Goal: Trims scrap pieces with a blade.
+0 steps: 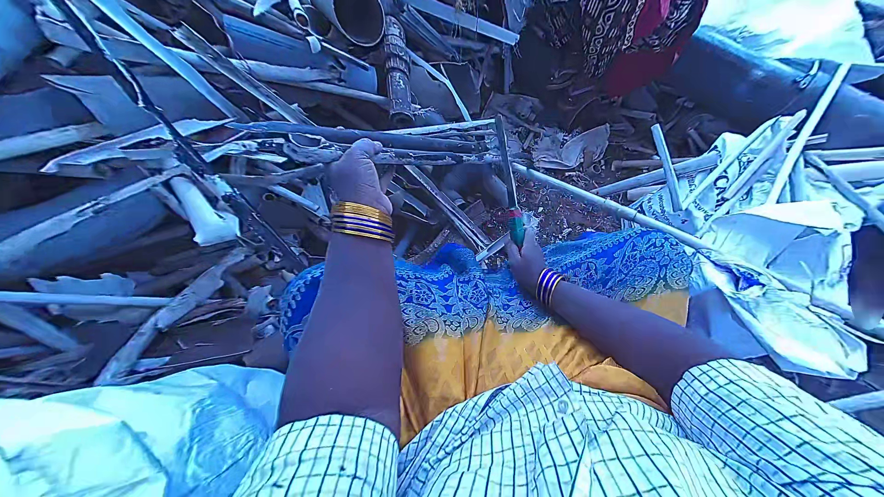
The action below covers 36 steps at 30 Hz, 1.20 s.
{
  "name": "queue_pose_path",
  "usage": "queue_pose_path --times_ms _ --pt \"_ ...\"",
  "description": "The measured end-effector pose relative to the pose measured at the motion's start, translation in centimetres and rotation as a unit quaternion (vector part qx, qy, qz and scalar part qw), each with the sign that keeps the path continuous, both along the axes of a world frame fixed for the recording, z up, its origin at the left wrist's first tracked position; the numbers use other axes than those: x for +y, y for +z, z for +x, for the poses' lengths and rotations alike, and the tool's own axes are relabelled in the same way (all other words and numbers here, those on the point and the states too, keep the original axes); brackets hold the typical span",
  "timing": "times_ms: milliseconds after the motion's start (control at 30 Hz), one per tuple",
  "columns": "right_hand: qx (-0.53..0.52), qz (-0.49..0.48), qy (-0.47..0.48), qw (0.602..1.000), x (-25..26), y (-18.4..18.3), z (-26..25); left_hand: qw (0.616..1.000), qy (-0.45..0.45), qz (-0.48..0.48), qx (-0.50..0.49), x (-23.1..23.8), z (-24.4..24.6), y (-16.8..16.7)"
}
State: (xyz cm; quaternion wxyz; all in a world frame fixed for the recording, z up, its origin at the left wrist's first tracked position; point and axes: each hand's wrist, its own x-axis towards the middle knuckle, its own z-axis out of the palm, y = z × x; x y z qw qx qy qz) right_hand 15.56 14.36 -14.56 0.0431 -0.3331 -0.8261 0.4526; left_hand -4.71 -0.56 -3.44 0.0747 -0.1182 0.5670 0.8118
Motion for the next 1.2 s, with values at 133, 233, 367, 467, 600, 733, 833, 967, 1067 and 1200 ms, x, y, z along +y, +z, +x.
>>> queue_pose_path --times_ms 133,233,367,467,600,733,833,967,1067,1200 --pt "0.085 -0.001 -0.018 0.996 -1.2 1.9 1.6 1.000 0.000 0.010 0.008 0.7 1.2 -0.2" --pt "0.154 -0.022 -0.046 0.987 -1.7 4.1 1.9 0.999 -0.024 -0.002 0.034 0.7 1.8 -0.2" --pt "0.258 -0.031 -0.086 0.962 -1.2 5.9 2.2 0.998 -0.049 -0.010 0.024 0.0 2.3 -0.7" --pt "0.326 -0.053 -0.133 0.934 0.1 6.5 2.2 0.998 -0.059 -0.031 0.008 -0.9 2.5 -0.8" --pt "0.372 -0.091 -0.223 0.896 2.0 7.9 2.3 0.997 -0.066 -0.040 -0.010 -1.7 2.6 -1.0" --pt "0.348 -0.096 -0.282 0.889 3.4 9.1 3.4 0.997 -0.060 -0.030 -0.026 -1.9 2.6 -1.1" --pt "0.366 -0.119 -0.316 0.867 5.0 8.3 3.1 0.997 -0.050 -0.042 -0.028 -1.9 2.4 -1.6" --pt "0.333 -0.136 -0.318 0.877 5.1 8.5 2.7 0.997 -0.061 -0.050 -0.027 -2.3 2.6 -1.3" --pt "0.340 -0.133 -0.296 0.883 5.5 8.5 2.2 0.996 -0.059 -0.056 -0.025 -2.4 2.5 -1.2" --pt "0.353 -0.119 -0.269 0.888 6.3 8.2 1.5 0.997 -0.046 -0.053 -0.015 -2.1 2.0 -1.3"
